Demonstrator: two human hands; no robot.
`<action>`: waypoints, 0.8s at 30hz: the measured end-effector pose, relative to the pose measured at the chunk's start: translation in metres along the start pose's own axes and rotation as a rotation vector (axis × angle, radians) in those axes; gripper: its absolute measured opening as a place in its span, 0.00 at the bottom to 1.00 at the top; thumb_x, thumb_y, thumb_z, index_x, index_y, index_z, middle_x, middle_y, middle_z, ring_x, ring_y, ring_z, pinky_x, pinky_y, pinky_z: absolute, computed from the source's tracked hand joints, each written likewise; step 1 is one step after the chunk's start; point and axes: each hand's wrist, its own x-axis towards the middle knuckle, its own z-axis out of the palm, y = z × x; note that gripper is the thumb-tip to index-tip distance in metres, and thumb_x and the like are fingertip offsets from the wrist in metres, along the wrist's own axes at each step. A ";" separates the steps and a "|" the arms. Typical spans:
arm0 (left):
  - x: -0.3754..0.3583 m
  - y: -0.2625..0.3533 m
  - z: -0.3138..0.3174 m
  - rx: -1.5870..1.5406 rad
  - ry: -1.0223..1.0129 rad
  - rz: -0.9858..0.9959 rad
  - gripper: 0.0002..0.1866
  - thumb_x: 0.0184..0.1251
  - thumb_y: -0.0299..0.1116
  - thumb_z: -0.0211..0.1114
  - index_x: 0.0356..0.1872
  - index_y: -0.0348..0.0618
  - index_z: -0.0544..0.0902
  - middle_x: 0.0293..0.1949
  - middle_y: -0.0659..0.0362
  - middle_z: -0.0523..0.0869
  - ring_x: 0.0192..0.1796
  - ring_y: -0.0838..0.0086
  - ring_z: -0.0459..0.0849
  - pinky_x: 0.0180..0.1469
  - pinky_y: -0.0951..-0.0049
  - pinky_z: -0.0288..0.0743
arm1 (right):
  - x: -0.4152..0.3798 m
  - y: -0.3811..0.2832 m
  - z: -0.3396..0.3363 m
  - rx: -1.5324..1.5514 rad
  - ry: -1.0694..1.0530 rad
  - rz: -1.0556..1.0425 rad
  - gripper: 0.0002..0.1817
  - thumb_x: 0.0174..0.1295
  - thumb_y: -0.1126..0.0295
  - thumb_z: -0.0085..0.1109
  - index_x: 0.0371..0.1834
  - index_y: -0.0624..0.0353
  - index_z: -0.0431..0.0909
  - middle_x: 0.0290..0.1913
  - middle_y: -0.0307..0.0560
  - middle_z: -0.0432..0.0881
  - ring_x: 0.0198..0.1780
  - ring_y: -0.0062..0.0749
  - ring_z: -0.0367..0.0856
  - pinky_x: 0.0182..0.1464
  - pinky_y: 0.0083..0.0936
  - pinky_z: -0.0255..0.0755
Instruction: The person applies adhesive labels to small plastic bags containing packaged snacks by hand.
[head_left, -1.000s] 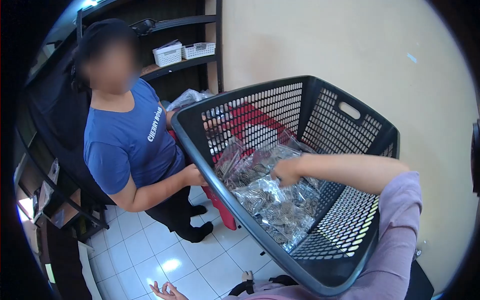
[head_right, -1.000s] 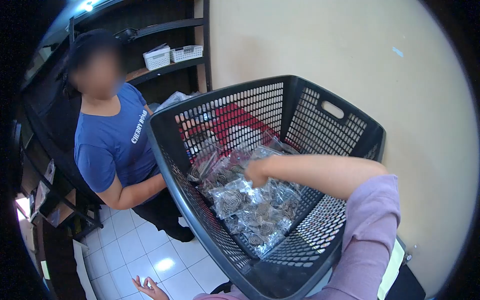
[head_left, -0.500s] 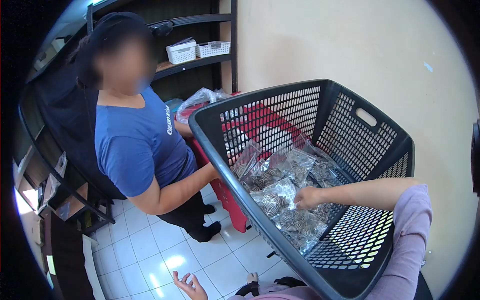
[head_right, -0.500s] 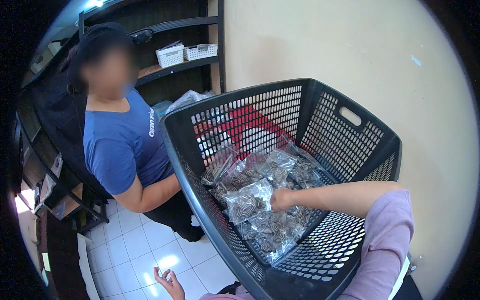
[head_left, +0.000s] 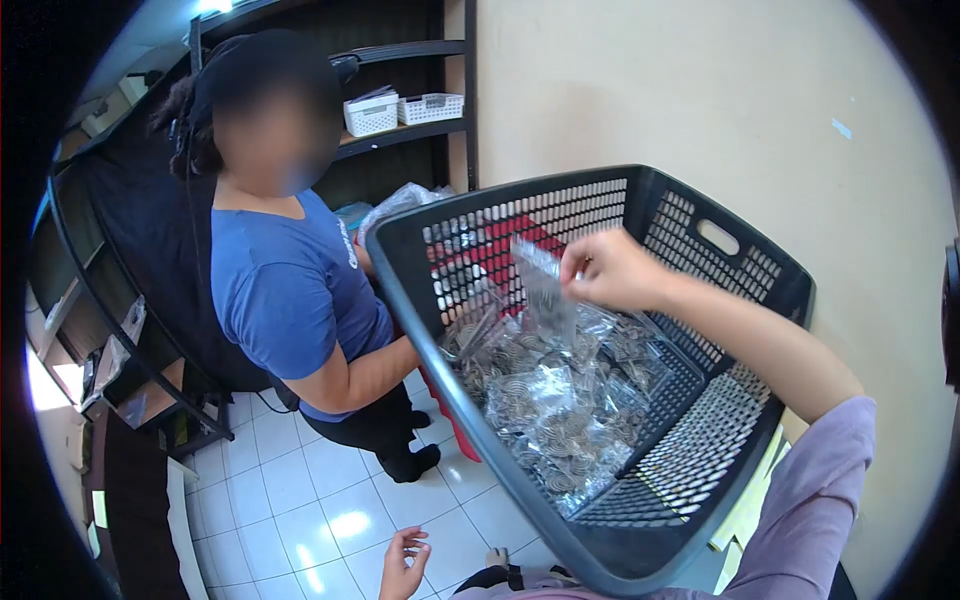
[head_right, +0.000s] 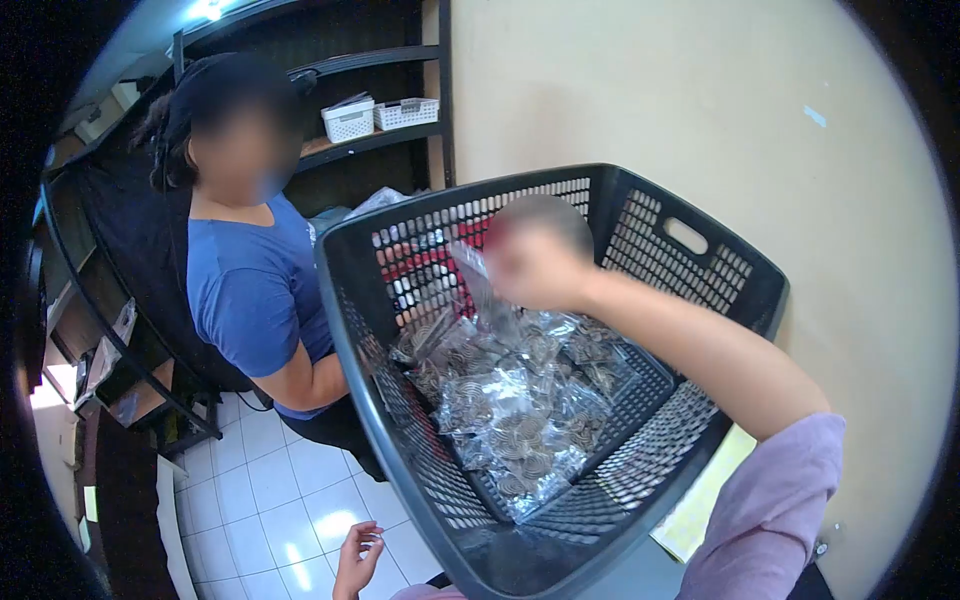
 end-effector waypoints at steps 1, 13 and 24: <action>-0.002 0.007 0.009 -0.011 -0.052 0.020 0.17 0.58 0.26 0.58 0.50 0.41 0.70 0.38 0.61 0.77 0.37 0.79 0.74 0.40 0.78 0.68 | -0.007 0.000 -0.017 0.039 0.077 -0.001 0.03 0.45 0.78 0.58 0.24 0.65 0.77 0.25 0.43 0.79 0.27 0.20 0.77 0.30 0.16 0.72; -0.015 0.072 0.141 -0.048 -1.247 -0.114 0.18 0.64 0.34 0.53 0.53 0.38 0.67 0.44 0.57 0.76 0.47 0.77 0.73 0.49 0.76 0.66 | -0.300 -0.048 -0.125 0.380 1.221 0.068 0.11 0.58 0.74 0.49 0.42 0.67 0.68 0.38 0.45 0.71 0.36 0.29 0.78 0.39 0.22 0.74; -0.047 0.227 0.301 -0.570 -0.970 0.454 0.21 0.53 0.27 0.64 0.48 0.38 0.69 0.45 0.57 0.73 0.46 0.77 0.72 0.47 0.74 0.67 | -0.422 -0.055 0.018 0.690 1.260 0.349 0.15 0.55 0.82 0.50 0.46 0.67 0.64 0.28 0.42 0.71 0.28 0.29 0.79 0.31 0.21 0.76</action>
